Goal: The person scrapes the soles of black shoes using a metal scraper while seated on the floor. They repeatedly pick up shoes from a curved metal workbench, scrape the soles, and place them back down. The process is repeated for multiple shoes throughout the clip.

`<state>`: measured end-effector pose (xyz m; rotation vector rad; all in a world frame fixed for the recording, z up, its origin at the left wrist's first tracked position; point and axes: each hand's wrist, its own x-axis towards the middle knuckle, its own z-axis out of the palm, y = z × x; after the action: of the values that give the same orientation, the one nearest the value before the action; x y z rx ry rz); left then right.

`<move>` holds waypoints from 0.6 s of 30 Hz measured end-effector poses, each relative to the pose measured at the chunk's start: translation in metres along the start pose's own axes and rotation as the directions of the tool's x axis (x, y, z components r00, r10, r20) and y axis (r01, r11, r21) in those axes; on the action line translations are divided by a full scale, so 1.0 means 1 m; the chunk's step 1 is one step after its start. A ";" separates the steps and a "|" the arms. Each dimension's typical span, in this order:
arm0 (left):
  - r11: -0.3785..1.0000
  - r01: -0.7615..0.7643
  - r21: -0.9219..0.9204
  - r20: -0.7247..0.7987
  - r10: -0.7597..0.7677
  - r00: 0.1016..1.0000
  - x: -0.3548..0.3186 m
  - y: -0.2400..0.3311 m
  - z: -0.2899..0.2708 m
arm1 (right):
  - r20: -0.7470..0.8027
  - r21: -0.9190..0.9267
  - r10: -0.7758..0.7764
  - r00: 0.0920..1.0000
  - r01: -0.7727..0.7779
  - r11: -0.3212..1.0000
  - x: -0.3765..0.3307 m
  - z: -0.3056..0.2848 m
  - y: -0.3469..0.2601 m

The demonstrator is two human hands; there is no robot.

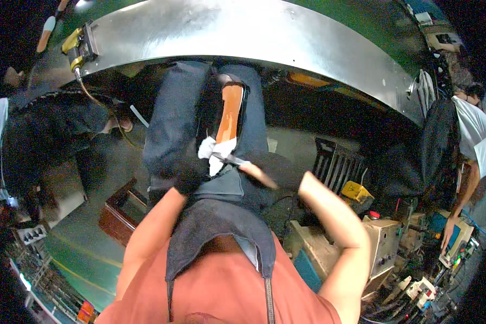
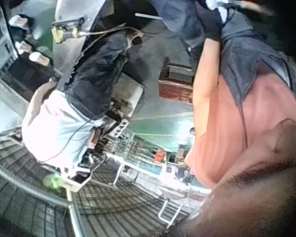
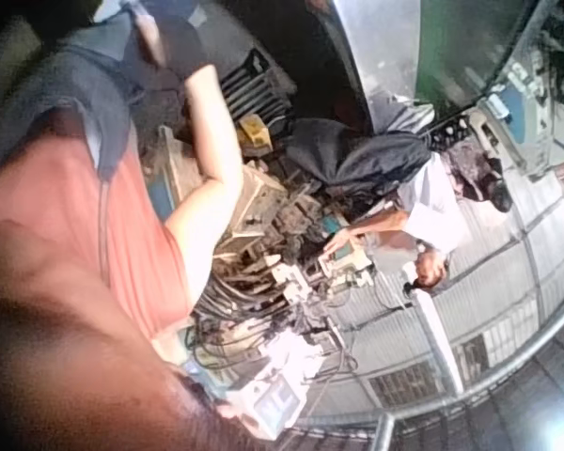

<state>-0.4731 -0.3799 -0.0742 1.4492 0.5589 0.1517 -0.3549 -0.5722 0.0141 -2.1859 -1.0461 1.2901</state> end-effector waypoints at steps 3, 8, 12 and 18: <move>0.986 0.116 0.119 -0.018 -0.115 0.993 0.004 -0.018 -0.009 | 0.220 -0.145 0.186 0.958 -0.157 0.977 -0.004 -0.047 -0.022; 0.740 -0.478 0.473 0.259 0.402 0.878 0.006 0.011 -0.015 | -0.317 -0.002 -0.364 0.876 0.384 0.923 -0.003 -0.049 -0.079; 0.981 -0.153 0.120 0.324 0.107 0.940 -0.008 -0.014 -0.031 | -0.070 0.131 0.062 0.996 -0.052 0.990 0.010 -0.018 -0.024; 0.968 0.124 0.218 0.093 -0.148 0.985 -0.013 -0.073 -0.023 | -0.051 0.174 0.128 0.990 -0.117 0.978 -0.019 -0.019 -0.033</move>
<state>-0.5114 -0.3742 -0.1411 1.6087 0.5966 -0.0985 -0.3575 -0.5645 0.0555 -2.1731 -0.7579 1.3035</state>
